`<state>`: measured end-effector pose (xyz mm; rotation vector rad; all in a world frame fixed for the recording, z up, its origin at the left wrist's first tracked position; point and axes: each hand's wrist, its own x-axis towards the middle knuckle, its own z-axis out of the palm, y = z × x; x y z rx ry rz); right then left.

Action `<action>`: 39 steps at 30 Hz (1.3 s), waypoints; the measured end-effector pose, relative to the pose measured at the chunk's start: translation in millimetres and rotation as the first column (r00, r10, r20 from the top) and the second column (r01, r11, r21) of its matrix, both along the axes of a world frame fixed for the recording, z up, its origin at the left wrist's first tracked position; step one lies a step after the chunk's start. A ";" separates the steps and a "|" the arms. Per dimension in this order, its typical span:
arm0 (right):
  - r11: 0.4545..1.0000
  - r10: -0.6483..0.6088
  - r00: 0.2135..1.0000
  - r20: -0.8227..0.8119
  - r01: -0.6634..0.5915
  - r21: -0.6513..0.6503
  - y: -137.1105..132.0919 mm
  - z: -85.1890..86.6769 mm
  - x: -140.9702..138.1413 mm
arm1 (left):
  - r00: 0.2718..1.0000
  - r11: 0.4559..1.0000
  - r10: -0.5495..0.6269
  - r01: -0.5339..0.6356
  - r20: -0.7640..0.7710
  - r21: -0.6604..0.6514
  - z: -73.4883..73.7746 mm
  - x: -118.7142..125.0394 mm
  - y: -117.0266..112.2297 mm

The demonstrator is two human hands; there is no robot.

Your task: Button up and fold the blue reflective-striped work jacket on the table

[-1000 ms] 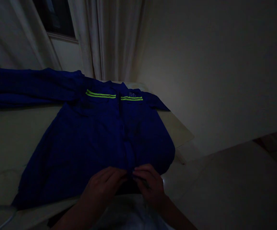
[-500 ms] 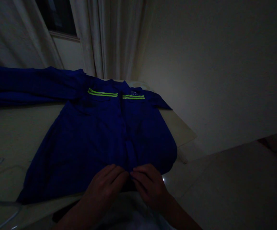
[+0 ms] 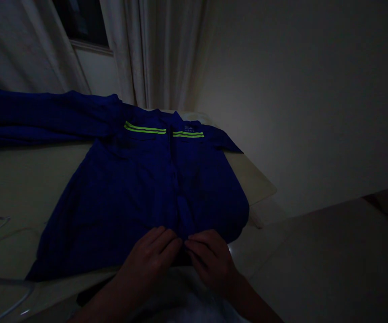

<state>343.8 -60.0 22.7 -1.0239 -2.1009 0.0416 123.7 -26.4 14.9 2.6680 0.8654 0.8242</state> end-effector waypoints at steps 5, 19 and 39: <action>1.000 0.001 1.000 0.006 -0.001 -0.004 -0.5 2.6 1.0 | 1.000 1.000 0.008 -0.008 0.019 -0.024 -7.3 1.3 0.4; 0.999 -0.033 0.995 0.095 0.034 -0.010 -1.9 15.5 -3.5 | 1.000 1.000 -0.011 0.011 0.003 -0.015 -4.6 -0.7 0.4; 0.999 -0.027 0.994 0.103 0.030 -0.032 -3.6 17.6 -5.2 | 1.000 1.000 -0.004 0.004 -0.010 -0.029 -2.4 -1.2 -2.4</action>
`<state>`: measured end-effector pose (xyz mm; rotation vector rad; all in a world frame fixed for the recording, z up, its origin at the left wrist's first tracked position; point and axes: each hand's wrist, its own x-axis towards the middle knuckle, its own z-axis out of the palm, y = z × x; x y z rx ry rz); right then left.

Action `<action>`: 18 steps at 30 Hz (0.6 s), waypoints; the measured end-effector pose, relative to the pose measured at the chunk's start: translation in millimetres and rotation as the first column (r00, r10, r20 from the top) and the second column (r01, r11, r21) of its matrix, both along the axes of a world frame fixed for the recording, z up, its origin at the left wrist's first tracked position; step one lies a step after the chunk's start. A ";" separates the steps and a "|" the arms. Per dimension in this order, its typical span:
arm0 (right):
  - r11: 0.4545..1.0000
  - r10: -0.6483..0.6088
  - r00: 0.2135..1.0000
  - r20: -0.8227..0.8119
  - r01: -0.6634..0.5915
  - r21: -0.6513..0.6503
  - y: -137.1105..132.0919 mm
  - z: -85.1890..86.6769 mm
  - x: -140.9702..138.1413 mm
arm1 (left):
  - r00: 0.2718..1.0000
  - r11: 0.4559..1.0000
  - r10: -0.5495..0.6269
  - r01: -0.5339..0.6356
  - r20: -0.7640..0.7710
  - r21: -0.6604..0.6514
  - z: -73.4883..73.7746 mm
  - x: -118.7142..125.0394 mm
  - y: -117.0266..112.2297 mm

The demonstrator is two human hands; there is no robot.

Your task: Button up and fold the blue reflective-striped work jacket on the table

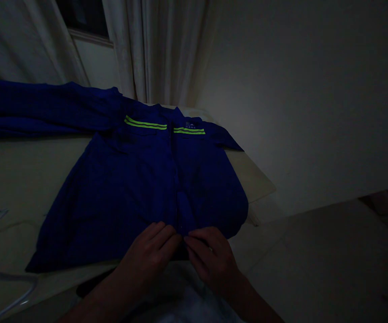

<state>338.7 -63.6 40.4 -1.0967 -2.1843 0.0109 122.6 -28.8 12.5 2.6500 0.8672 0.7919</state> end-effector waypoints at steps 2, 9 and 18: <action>1.000 -0.005 1.000 -0.009 0.004 -0.019 -0.5 -0.1 -0.3 | 1.000 1.000 -0.002 0.002 -0.002 -0.002 -2.4 -0.5 -0.2; 0.995 -0.023 0.992 -0.123 0.011 -0.100 1.0 -6.4 -1.5 | 0.999 1.000 0.003 -0.004 0.044 0.026 -3.6 -0.3 1.4; 0.995 -0.007 0.991 -0.132 -0.006 -0.097 0.9 -10.0 -1.0 | 0.999 1.000 0.004 -0.005 0.034 0.012 1.6 0.5 1.8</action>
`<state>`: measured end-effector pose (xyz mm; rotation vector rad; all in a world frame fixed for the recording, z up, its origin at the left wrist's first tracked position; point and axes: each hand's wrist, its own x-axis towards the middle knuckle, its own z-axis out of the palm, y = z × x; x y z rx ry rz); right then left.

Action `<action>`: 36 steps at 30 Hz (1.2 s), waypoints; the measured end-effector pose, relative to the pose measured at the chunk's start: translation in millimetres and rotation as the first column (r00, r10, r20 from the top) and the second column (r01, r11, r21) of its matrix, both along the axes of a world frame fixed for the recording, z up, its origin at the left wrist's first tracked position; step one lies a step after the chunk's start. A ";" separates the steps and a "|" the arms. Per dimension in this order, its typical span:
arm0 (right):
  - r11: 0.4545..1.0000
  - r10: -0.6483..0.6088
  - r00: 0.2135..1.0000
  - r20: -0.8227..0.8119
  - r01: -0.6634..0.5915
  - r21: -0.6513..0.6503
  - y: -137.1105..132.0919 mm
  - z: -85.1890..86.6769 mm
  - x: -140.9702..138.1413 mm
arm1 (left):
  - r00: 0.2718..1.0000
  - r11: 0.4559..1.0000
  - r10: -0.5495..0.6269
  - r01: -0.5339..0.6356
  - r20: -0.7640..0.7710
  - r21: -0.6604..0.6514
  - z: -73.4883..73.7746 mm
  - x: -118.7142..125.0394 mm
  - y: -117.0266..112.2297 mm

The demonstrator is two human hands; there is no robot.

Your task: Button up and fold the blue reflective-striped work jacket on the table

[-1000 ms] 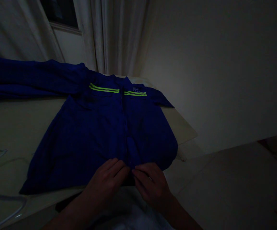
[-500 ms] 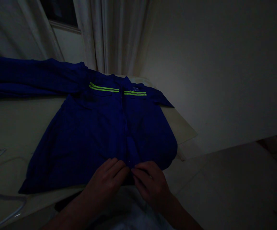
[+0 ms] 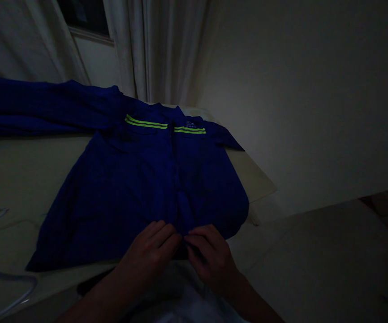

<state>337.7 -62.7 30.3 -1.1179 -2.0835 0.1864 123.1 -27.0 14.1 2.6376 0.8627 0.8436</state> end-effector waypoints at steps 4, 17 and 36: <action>1.000 0.020 0.998 0.056 -0.021 0.014 -0.8 0.3 -0.9 | 1.000 0.999 -0.004 0.004 -0.019 0.050 4.4 -0.2 -1.6; 0.970 0.060 0.998 -0.014 -0.062 -0.235 1.8 11.0 7.1 | 0.988 0.965 -0.009 -0.031 0.152 0.261 6.5 -1.9 -2.7; 0.818 0.261 0.963 -0.073 -0.261 -0.513 31.3 38.7 14.0 | 0.981 0.932 -0.092 0.025 0.171 0.361 0.8 -3.2 -7.0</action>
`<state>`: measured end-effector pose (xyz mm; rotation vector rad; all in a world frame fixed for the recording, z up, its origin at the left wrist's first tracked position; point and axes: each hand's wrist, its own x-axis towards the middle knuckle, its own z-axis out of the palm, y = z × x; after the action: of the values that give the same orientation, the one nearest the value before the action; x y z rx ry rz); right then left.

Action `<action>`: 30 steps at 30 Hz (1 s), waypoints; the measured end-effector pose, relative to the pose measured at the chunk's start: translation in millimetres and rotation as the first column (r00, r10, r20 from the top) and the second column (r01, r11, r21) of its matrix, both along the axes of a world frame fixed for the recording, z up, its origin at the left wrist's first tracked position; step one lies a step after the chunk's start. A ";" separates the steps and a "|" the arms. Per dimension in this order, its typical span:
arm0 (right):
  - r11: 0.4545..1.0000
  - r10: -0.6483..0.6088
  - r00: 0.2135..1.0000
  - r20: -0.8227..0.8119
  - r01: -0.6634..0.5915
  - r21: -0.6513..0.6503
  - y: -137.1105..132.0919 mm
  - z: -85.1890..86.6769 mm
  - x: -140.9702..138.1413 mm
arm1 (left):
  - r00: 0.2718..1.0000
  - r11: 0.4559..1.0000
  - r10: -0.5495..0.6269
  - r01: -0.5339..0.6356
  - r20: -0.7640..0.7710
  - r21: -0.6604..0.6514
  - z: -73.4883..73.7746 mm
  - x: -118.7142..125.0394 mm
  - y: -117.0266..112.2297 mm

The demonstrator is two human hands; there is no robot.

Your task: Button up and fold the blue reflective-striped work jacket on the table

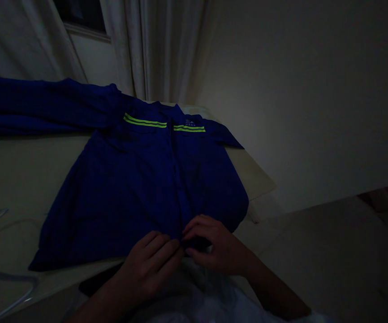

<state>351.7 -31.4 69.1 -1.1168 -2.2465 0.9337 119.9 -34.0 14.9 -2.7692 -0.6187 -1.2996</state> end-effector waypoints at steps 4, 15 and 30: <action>0.995 0.005 0.998 0.057 -0.011 0.100 2.8 -2.6 0.5 | 1.000 1.000 0.013 -0.013 0.000 0.016 2.5 -1.9 -1.4; 0.959 0.162 0.854 0.494 -0.254 0.126 14.3 14.0 -4.3 | 1.000 0.998 0.001 0.000 -0.006 0.057 6.1 0.5 -0.9; 0.677 0.662 0.601 0.448 -0.736 -0.012 108.3 42.2 -24.4 | 0.995 0.995 0.100 -0.099 0.028 -0.025 -0.1 6.6 -11.0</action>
<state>327.3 76.9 111.3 -0.3058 -3.1681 0.7710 126.5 -45.1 14.7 -2.7035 -0.7679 -1.3239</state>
